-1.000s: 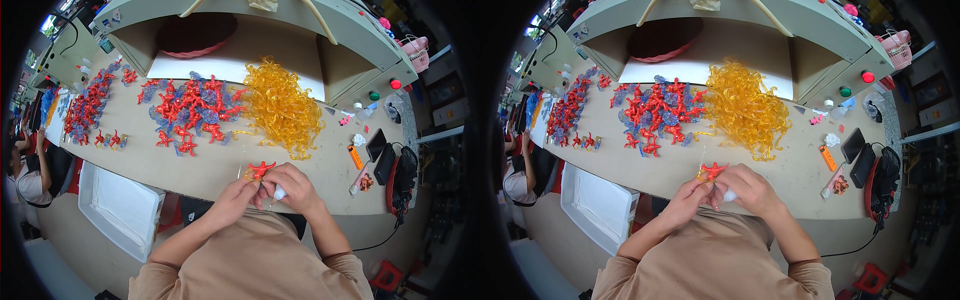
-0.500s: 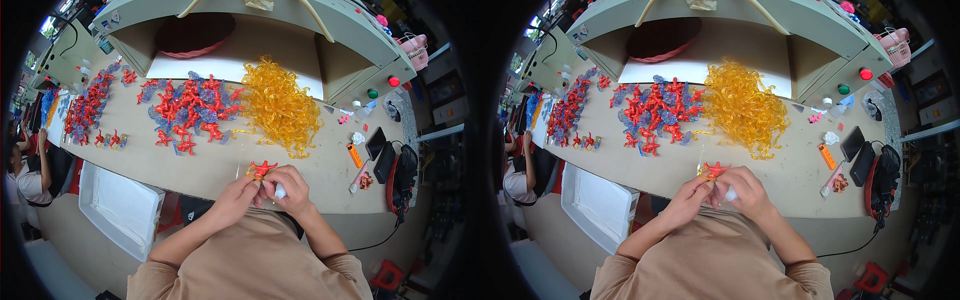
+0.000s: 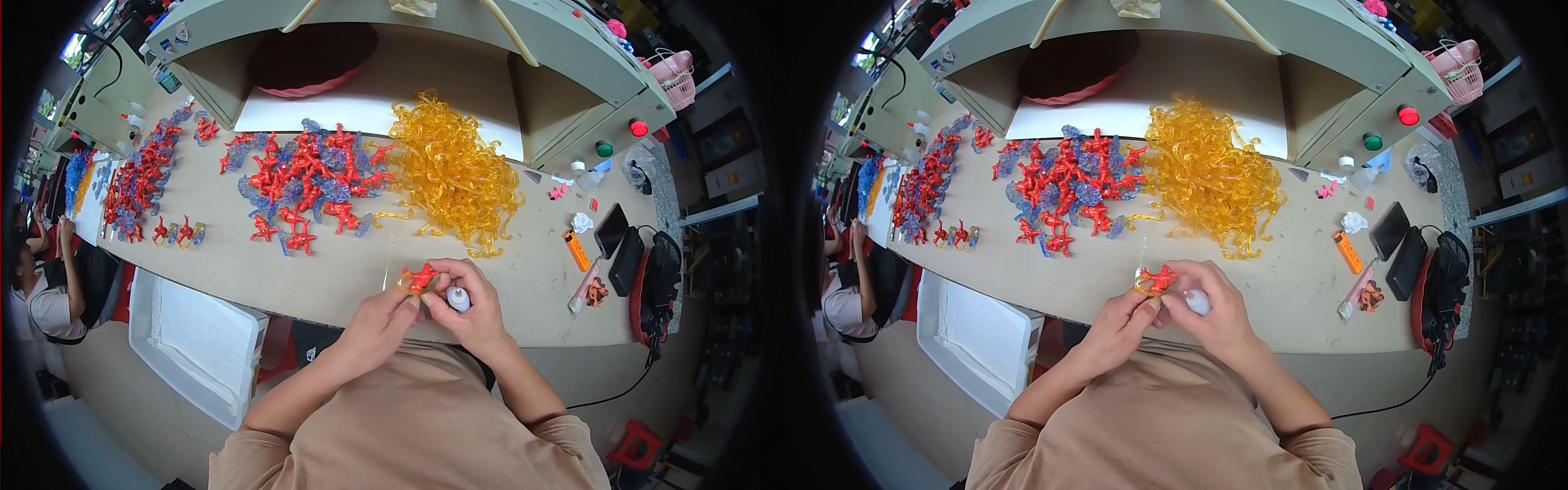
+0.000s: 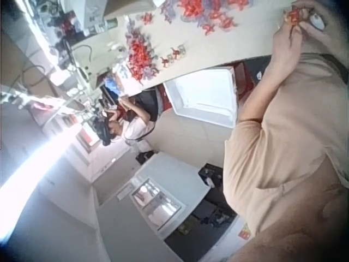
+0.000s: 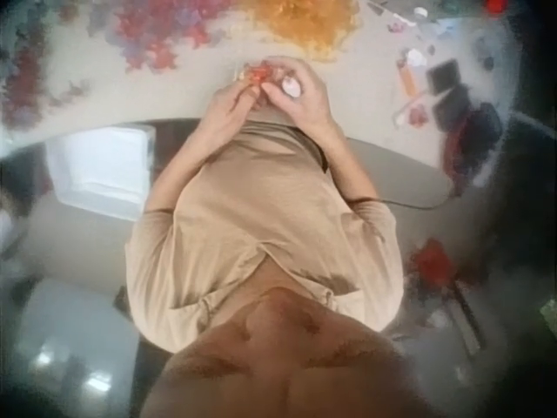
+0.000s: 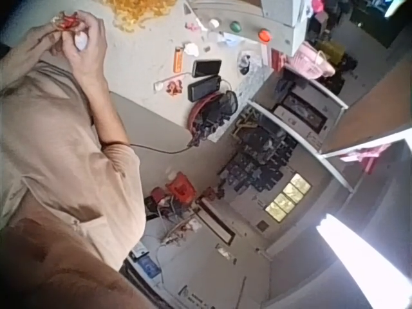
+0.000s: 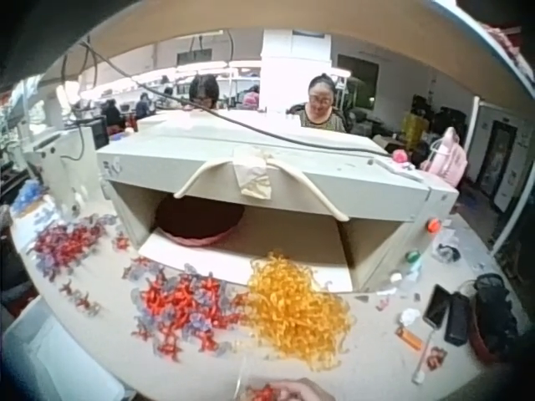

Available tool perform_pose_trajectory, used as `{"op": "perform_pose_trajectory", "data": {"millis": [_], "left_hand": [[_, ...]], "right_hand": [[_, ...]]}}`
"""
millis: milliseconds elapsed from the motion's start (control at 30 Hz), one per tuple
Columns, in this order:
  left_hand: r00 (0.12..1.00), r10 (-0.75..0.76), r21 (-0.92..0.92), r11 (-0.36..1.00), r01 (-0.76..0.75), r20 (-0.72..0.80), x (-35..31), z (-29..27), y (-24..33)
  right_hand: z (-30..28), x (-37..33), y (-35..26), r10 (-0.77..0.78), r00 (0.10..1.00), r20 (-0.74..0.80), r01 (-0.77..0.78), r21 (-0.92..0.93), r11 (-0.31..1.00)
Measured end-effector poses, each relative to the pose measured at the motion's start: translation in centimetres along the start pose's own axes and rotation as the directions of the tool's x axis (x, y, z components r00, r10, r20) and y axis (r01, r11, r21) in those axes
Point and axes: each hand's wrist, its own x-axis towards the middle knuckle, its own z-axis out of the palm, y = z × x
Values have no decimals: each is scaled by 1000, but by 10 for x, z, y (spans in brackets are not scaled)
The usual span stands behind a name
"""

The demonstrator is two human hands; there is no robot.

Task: The person assembles toy figurines by applying glue from a bottle to plastic figurines, then attaching colorful fiber tufts to them.

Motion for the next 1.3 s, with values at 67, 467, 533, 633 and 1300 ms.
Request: {"op": "perform_pose_trajectory", "data": {"millis": [67, 467, 533, 633, 1300], "left_hand": [[999, 33, 31, 999, -32, -12, 0, 1, -4], [977, 173, 188, 963, -195, 127, 3, -23, 10], [954, 256, 195, 939, -284, 158, 6, -32, 5], [947, 206, -25, 978, -206, 248, 11, -39, 1], [923, -3, -763, 561, 320, 384, 15, -36, -29]], "right_hand": [[-2, 1, -2, -3, 1000, 17, 3, -19, 1000], [-14, 0, -1, -28, 997, 65, 27, 13, 1000], [-17, 1, -5, -35, 994, 106, 33, 21, 999], [-21, -1, -10, -40, 985, 167, 37, 24, 999], [-31, -2, -6, -111, 969, 220, 122, -39, 992]]}}
